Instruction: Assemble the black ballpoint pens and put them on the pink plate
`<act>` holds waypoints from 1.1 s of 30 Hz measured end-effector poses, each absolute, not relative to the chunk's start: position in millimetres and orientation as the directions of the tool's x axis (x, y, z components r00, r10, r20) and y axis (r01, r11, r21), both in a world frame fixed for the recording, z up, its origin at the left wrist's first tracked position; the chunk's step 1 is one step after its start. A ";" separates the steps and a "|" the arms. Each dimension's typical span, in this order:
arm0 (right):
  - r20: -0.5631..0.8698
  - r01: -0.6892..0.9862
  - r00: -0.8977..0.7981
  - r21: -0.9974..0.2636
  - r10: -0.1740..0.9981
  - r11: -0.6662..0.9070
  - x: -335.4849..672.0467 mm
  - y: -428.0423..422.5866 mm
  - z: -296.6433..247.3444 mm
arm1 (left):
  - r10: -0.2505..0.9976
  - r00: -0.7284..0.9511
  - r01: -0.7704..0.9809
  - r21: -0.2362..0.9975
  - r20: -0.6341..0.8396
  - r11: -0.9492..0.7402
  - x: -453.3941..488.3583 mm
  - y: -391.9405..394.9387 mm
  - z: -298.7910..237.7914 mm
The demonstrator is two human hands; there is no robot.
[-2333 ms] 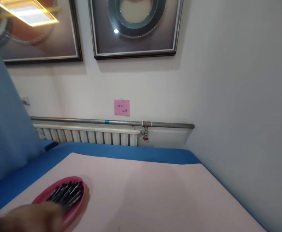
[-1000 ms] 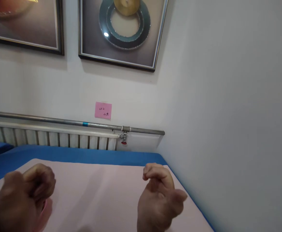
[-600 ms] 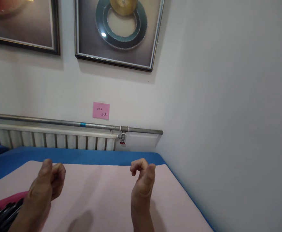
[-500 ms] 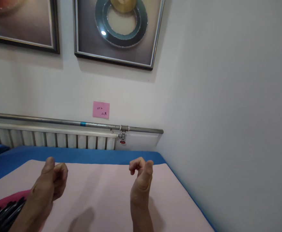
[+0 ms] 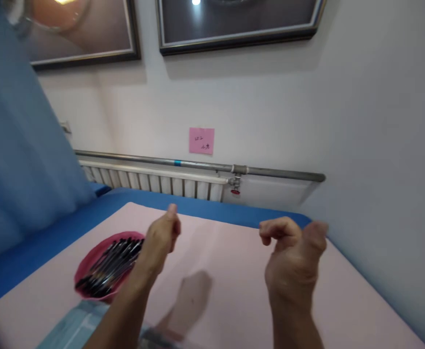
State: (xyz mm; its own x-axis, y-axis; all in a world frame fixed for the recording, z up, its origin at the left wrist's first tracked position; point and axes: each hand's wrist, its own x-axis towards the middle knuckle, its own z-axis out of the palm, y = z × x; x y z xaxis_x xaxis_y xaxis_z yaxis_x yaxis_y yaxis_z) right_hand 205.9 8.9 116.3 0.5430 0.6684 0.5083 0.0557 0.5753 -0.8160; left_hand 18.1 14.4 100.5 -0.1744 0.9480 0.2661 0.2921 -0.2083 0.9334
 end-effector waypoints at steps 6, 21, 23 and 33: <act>0.485 0.307 0.513 -0.874 0.708 0.377 183.9 -12.2 119.8 | 0.935 -0.017 0.550 0.784 0.355 -0.287 12.8 6.9 94.8; 0.655 0.488 0.313 -0.732 0.688 0.475 188.2 -23.7 120.7 | 0.947 -0.300 0.927 0.271 0.118 0.259 -98.5 16.7 1.3; 0.679 0.516 0.289 -0.704 0.675 0.487 186.5 -23.1 120.5 | 0.949 -0.294 0.938 0.225 0.115 0.264 -100.5 18.6 -2.5; 0.740 0.640 0.133 -0.572 0.659 0.513 170.4 -20.3 115.4 | 0.968 -0.243 0.967 0.097 0.065 0.236 -106.9 25.1 -6.2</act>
